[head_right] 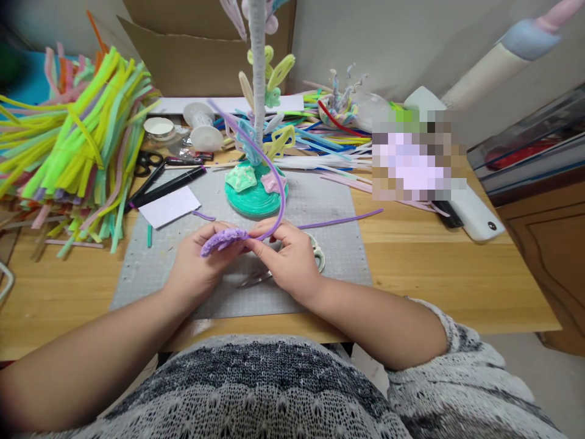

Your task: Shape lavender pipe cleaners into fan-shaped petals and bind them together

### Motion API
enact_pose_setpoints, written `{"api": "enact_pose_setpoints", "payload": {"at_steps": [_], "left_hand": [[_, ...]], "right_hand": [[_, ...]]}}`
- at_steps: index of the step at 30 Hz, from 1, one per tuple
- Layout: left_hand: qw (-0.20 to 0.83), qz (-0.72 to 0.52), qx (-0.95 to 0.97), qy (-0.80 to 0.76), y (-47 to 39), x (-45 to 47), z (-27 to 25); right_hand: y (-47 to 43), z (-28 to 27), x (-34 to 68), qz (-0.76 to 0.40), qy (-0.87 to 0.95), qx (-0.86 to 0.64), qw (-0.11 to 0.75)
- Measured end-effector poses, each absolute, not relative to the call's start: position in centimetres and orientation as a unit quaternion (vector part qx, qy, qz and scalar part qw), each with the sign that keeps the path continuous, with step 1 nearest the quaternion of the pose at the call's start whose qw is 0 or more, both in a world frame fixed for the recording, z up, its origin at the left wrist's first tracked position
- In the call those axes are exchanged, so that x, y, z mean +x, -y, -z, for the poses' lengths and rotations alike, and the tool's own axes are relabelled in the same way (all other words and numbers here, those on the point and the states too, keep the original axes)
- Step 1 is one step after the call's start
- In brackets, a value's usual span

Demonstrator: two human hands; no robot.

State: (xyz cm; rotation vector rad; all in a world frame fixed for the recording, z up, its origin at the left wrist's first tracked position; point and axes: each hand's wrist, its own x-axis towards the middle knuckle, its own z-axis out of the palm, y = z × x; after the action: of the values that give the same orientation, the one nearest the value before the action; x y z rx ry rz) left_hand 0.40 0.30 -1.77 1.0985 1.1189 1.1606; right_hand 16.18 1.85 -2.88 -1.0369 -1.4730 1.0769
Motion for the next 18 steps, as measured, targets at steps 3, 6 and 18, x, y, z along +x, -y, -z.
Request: {"api": "enact_pose_setpoints", "payload": {"at_steps": [3, 6, 18], "left_hand": [[0.564, -0.488, 0.471, -0.47, -0.4, 0.4, 1.8], [0.566, -0.478, 0.467, -0.482, -0.5, 0.4, 1.6], [0.648, -0.468, 0.382, -0.464, -0.7, 0.4, 2.6]], "right_hand": [[-2.0, 2.8, 16.4, -0.432, 0.624, -0.412, 0.505], [-2.3, 2.6, 16.6, -0.434, 0.629, -0.399, 0.506], [-3.3, 2.6, 16.9, -0.622, 0.537, -0.39, 0.416]]}}
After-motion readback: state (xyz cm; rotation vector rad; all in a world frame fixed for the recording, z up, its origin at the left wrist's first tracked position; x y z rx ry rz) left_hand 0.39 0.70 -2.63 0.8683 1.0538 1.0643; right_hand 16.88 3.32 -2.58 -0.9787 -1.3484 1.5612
